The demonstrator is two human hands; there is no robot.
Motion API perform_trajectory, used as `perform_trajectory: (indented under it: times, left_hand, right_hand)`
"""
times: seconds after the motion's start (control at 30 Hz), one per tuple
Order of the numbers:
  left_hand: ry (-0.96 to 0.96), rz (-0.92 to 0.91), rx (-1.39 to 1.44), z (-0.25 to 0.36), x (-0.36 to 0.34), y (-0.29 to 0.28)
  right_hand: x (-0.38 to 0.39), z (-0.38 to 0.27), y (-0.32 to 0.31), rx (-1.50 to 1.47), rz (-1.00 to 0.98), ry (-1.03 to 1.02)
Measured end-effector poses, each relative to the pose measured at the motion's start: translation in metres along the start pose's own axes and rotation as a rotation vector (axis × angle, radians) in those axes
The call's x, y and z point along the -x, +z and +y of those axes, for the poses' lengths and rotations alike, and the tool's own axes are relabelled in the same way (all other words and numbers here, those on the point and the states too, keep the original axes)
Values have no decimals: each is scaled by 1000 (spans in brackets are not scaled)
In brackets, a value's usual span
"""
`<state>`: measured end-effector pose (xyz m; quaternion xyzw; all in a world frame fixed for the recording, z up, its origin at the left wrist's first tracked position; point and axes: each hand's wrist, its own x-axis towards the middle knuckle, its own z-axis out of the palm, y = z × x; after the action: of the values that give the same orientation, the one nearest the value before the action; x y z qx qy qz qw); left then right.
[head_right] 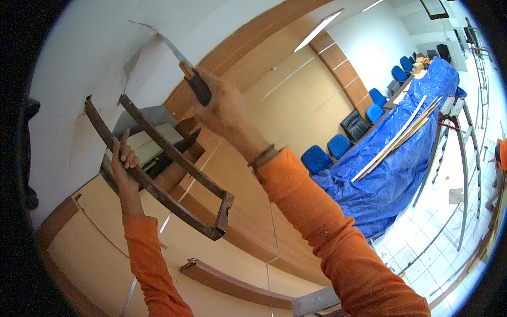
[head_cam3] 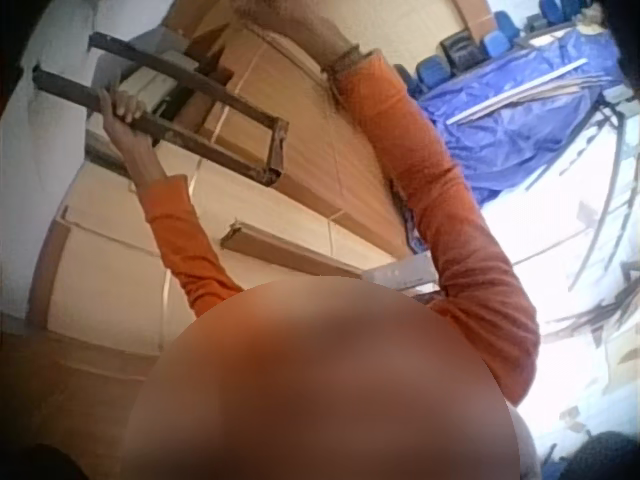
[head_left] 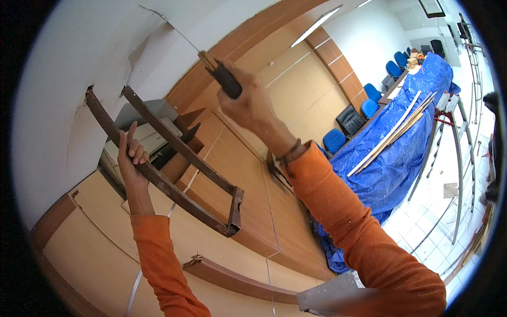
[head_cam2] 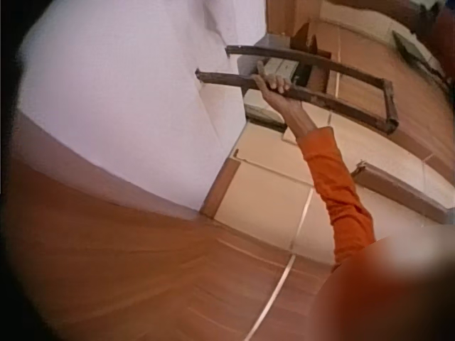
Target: The person uses a hand saw to cut a wooden frame piece held against a wall. They repeatedly saw along the same section, pause to reposition the saw, and continue cutting without completing the cut in the clip.
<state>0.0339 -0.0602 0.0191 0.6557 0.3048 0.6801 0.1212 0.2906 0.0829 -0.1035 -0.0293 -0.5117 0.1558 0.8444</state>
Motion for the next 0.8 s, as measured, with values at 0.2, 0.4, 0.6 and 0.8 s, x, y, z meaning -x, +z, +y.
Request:
perform_trajectory:
  times: [0.2,0.4,0.6,0.8]
  left_hand:
    - [-30,26,13,3,1,2]
    - [0,76,-43,1,2,1]
    - [-2,92,-12,-1,3,1]
    - [-8,100,-41,0,2,0]
  right_hand:
    - [6,-6,0,-64,-69,154]
    - [-5,12,9,4,-50,48]
    - [10,30,12,-10,18,-80]
    - [4,34,20,29,7,-49]
